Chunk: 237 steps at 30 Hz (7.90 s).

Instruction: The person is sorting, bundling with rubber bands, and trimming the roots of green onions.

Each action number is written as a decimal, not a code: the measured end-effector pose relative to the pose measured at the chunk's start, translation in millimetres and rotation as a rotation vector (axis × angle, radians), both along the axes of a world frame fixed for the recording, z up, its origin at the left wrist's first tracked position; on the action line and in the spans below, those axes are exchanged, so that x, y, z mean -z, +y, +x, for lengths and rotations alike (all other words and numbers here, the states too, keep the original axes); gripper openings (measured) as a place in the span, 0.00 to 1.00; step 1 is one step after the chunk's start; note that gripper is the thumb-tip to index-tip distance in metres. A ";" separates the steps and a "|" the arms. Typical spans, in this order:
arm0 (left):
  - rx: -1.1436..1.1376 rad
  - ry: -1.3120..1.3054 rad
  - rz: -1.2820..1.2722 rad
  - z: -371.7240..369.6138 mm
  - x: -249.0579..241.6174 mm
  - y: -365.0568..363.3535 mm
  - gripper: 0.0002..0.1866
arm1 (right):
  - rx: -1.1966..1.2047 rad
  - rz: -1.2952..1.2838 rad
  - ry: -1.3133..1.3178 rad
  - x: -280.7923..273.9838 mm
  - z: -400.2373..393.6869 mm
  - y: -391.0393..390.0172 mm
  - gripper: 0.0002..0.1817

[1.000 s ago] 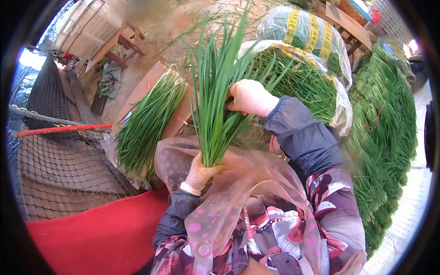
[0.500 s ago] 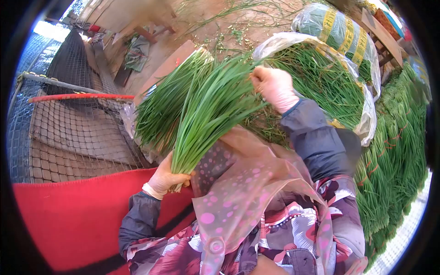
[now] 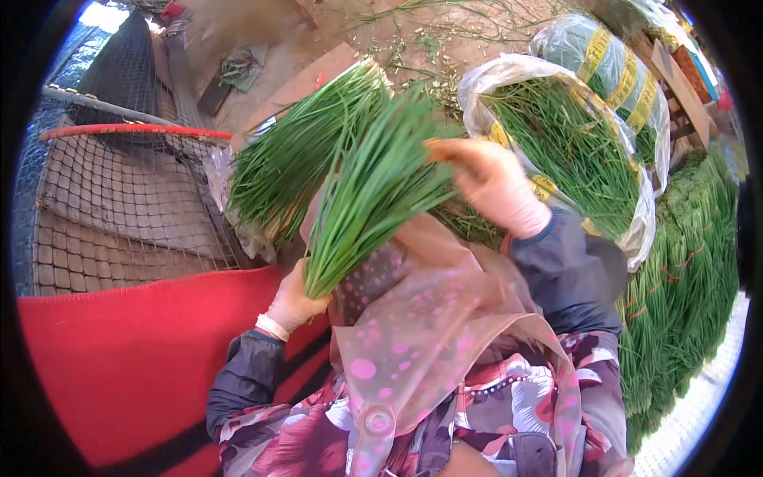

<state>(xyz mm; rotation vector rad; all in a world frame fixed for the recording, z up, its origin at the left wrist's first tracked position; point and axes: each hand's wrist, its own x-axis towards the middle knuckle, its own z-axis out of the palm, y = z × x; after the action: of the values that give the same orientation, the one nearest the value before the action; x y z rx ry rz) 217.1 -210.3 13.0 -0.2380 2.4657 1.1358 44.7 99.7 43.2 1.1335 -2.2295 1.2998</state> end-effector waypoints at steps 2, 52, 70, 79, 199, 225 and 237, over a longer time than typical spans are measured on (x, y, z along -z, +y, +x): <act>0.153 0.287 -0.060 1.7 16.0 -7.1 0.27 | -0.032 0.144 0.104 14.8 12.0 -40.2 0.19; 0.039 0.059 -0.171 10.4 -3.5 -0.6 0.41 | -0.347 -0.214 -1.262 -43.6 23.7 35.2 0.08; 0.275 0.520 -0.425 -53.0 -113.6 38.9 0.24 | -0.601 -0.201 -1.689 6.6 91.4 22.9 0.47; 0.033 1.030 0.012 -93.9 -4.0 172.2 0.47 | -0.031 -0.829 -1.211 -13.9 9.6 -28.1 0.27; -0.603 0.126 0.031 -353.4 170.3 -71.6 0.14 | -0.190 0.298 -0.699 134.6 -126.1 -72.8 0.31; -0.647 0.325 0.189 -345.8 170.1 -60.1 0.11 | -0.167 0.396 -0.233 192.8 -126.1 -119.5 0.04; -0.569 0.321 -0.091 -341.7 144.5 -45.6 0.08 | -0.170 0.001 -0.679 103.9 -124.7 -153.8 0.06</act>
<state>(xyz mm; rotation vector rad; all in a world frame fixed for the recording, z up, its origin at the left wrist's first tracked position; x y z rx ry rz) -124.6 -255.9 -131.5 -0.8937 2.8286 1.3652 -80.0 -54.1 -60.7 0.9946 -2.6192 1.9893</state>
